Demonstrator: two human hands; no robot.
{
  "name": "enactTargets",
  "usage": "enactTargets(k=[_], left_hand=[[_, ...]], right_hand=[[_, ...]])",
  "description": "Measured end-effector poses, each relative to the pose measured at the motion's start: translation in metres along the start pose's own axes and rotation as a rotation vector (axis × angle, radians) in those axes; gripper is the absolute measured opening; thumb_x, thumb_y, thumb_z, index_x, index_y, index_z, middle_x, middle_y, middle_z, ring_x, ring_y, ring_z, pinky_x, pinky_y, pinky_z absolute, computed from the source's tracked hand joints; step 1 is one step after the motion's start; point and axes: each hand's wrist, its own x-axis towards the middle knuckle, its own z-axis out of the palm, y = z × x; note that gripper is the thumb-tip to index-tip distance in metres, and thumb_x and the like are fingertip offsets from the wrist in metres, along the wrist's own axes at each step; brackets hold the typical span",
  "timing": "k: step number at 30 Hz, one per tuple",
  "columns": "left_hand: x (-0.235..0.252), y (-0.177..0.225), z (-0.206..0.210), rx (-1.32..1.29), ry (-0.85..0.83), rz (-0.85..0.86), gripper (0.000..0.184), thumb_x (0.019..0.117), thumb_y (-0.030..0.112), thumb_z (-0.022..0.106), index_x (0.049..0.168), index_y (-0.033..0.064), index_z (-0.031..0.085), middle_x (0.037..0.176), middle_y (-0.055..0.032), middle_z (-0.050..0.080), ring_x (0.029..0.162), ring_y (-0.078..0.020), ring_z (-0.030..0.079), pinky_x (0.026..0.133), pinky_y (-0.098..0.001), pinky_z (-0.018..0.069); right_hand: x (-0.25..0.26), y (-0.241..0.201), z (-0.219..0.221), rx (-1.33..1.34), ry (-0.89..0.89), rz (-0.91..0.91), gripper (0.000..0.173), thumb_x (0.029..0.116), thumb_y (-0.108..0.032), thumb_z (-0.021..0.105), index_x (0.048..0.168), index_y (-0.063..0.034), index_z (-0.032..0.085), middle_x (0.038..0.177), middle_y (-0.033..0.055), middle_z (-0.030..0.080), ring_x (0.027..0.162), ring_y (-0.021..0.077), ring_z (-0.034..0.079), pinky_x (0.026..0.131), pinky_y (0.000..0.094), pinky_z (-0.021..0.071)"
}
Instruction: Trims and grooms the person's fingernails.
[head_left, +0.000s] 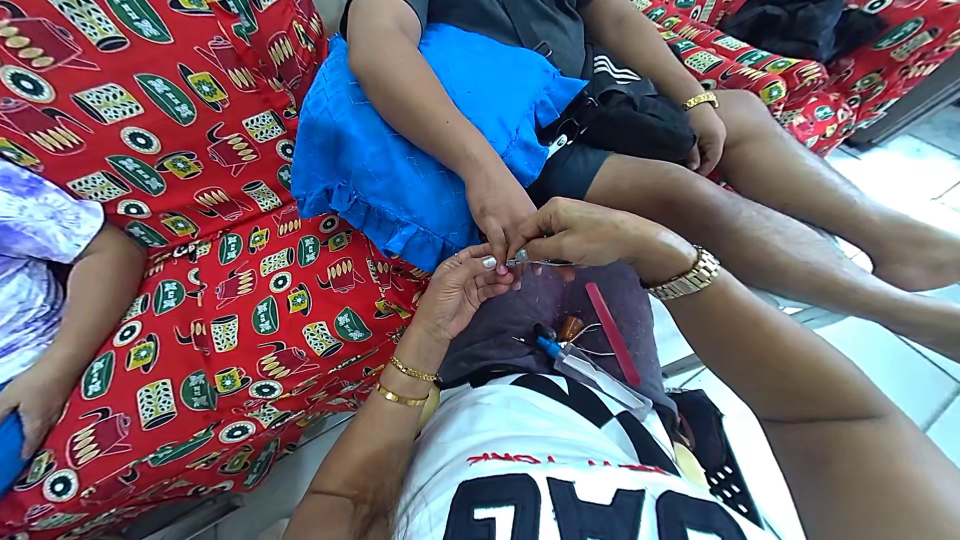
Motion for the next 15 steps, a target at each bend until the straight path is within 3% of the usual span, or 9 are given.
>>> enactTargets(k=[6,15], left_hand=[[0.0007,-0.0005,0.0,0.024,0.003,0.004,0.023,0.1039,0.002,0.044,0.106,0.0044,0.067,0.084,-0.0085,0.074,0.071,-0.0129,0.073,0.069,-0.025,0.0623],[0.0006,0.002,0.0017,0.031,0.001,0.017,0.021,0.1028,0.002,0.046,0.105,0.0032,0.067,0.083,-0.0091,0.073,0.07,-0.0125,0.073,0.068,-0.0246,0.062]], right_hand=[[0.0024,0.0027,-0.0051,-0.059,-0.05,-0.056,0.024,0.1059,-0.007,0.052,0.103,-0.002,0.075,0.076,-0.0006,0.073,0.049,-0.0005,0.052,0.044,0.017,0.0383],[0.0041,-0.0035,-0.0072,-0.079,-0.051,-0.021,0.023,0.1051,-0.01,0.056,0.098,-0.004,0.076,0.073,0.0004,0.072,0.046,0.0034,0.055,0.043,0.0194,0.0427]])
